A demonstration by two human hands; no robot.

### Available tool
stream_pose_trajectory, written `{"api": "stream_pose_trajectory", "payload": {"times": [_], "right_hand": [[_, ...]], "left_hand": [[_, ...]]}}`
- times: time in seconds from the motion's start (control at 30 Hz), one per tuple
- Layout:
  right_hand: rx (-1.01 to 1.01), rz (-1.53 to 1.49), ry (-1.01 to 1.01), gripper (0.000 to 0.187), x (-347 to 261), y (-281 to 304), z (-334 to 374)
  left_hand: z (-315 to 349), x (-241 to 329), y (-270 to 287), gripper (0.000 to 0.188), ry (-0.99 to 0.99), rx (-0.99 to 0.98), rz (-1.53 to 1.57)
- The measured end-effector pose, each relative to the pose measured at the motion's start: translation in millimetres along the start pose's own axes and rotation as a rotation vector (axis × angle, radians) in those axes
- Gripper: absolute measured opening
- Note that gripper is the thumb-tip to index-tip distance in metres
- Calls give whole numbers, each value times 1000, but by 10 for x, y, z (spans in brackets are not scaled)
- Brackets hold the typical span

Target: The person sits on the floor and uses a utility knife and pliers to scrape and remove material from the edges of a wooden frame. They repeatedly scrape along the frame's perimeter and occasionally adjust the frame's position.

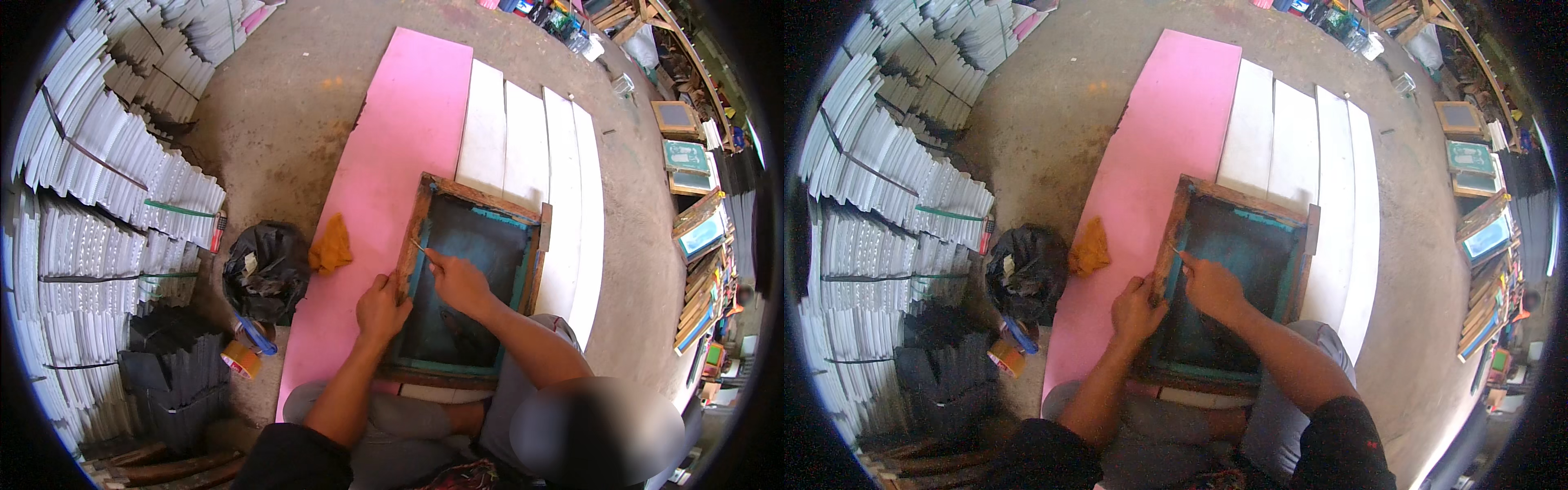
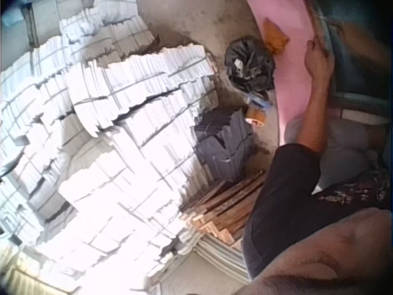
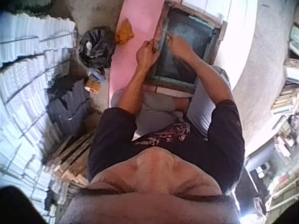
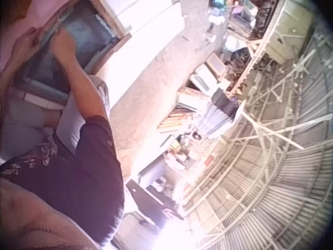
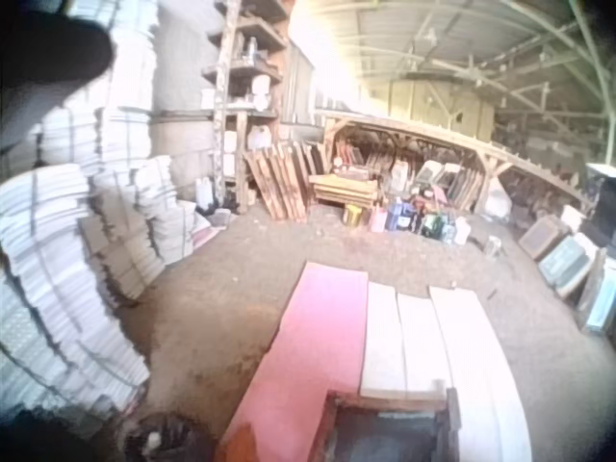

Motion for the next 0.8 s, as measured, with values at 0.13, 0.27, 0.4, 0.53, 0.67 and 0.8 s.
{"api": "stream_pose_trajectory", "payload": {"times": [0.13, 0.27, 0.4, 0.53, 0.67, 0.8], "right_hand": [[-20, 296, -25, 46, -104, 27, 109], [-15, -65, -63, 43, 102, -22, 33], [-78, 363, -15, 42, -9, 19, 106], [6, -195, -9, 43, 317, -165, 2], [62, -22, 83, 43, 266, -133, 20], [91, 286, 95, 41, 131, -63, 55]], "left_hand": [[4, -9, 14, 63, -3, 19, 23], [13, 21, 13, 62, -4, 26, 29], [-6, -25, -8, 62, 28, 6, -9], [-10, -1, -11, 64, 24, -18, 18], [-13, -19, -3, 66, 38, -35, -2], [-5, -71, -6, 66, 34, -28, -9]]}}
Point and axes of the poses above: each hand's wrist, its own z-axis away from the middle knuckle, its own y-axis out of the back of the hand, x = y × z, the point moved 6 cm from there along -z, towards the middle knuckle, and after that the axes turned 3 degrees about x, right-handed, at the moved point
